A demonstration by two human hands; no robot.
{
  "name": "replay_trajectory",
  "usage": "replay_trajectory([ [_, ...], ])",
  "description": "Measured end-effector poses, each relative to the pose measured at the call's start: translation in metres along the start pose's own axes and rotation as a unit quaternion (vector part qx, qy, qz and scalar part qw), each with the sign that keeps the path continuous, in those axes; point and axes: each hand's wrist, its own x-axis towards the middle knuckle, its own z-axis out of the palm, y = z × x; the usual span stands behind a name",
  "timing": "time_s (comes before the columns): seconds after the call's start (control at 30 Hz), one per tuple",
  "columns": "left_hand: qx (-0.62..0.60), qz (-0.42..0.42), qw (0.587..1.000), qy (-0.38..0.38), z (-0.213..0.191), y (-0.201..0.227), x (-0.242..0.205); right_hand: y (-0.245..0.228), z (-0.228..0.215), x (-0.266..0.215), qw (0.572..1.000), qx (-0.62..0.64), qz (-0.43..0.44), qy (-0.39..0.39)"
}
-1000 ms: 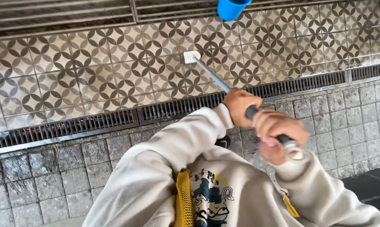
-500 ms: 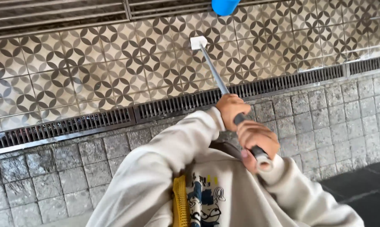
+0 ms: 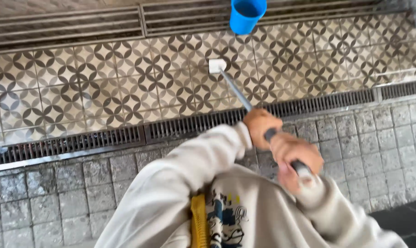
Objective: The person scrubs patterned floor tiles and a metal drainage grate with a long-handled brush, periodically dipping it into a blue bucket. Finally, they detach the brush head from the handle and place it on the floor.
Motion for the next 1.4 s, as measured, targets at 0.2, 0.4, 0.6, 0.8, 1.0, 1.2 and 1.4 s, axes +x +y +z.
replay_trajectory([
  [0.2,-0.007,-0.094,0.996,0.002,0.029,0.077,0.009,-0.016,-0.022,-0.036,0.99,0.076,-0.024,0.12],
  [0.4,0.058,-0.067,0.995,-0.038,0.017,-0.022,0.022,0.038,-0.028,-0.019,0.998,0.003,0.001,0.058],
  [0.6,0.015,-0.097,0.995,-0.015,0.04,0.07,0.032,-0.009,-0.054,-0.044,0.99,0.107,0.003,0.092],
  [0.8,0.03,-0.026,0.998,-0.046,0.044,-0.049,0.022,0.066,-0.049,-0.045,0.997,0.05,-0.027,0.048],
  [1.0,-0.001,-0.066,0.997,-0.028,0.031,0.028,0.037,0.031,-0.049,-0.039,0.991,0.072,-0.038,0.106],
  [1.2,0.041,-0.034,0.998,-0.029,0.029,-0.036,0.03,0.068,-0.044,-0.032,0.996,0.027,-0.037,0.079],
  [1.4,0.012,-0.09,0.996,-0.018,0.026,0.027,0.049,0.013,-0.053,-0.017,0.993,0.083,0.015,0.086],
])
